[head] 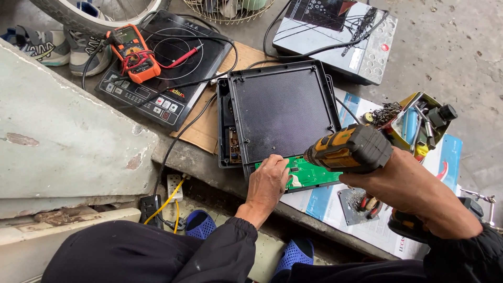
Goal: Disassembling, inspecting, and cleaning the internal components of an induction cooktop housing.
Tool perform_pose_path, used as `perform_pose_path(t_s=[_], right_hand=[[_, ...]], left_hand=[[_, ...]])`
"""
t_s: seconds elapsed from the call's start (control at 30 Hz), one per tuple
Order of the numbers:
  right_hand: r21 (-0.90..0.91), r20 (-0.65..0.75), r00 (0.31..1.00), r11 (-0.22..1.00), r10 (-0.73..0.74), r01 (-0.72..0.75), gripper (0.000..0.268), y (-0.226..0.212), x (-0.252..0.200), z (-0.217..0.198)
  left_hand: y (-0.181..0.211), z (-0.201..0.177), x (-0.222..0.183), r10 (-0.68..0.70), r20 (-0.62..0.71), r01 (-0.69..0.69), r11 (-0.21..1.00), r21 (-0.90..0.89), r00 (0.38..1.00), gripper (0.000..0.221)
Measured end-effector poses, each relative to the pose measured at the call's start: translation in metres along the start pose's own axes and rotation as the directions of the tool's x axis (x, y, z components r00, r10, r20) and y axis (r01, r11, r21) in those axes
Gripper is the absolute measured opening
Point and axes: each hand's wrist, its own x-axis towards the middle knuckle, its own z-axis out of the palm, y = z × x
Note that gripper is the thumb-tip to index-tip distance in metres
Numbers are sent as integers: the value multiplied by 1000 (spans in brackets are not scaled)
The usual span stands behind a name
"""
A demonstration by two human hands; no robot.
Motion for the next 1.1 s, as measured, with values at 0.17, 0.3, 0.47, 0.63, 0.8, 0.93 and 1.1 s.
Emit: perform_pose_path(t_s=[0.17, 0.3, 0.47, 0.63, 0.8, 0.93, 1.1], right_hand=[[-15, 0, 1000, 1000, -16, 16, 54, 7, 7, 2], [18, 4, 997, 997, -73, 73, 57, 9, 13, 4], [-140, 55, 988, 979, -143, 150, 44, 1, 20, 2], [-188, 67, 988, 971, -138, 148, 41, -2, 22, 3], [-139, 58, 990, 980, -132, 139, 44, -7, 18, 3], [-127, 62, 988, 980, -143, 150, 45, -5, 19, 4], [-154, 57, 988, 977, -140, 148, 43, -5, 16, 3]], left_hand=[[0, 0, 0, -2, 1, 2, 1000, -12, 1000, 20], [-2, 2, -2, 1, 3, -1, 1000, -20, 1000, 22], [-1, 0, -3, 5, 13, -5, 1000, -20, 1000, 21], [-3, 0, 4, 7, 13, -6, 1000, -21, 1000, 23], [-7, 10, 15, 10, -17, -11, 998, -67, 1000, 28], [-6, 18, 20, 13, 20, -12, 997, -71, 1000, 26], [-7, 25, 22, 16, 8, -15, 998, -66, 1000, 28]])
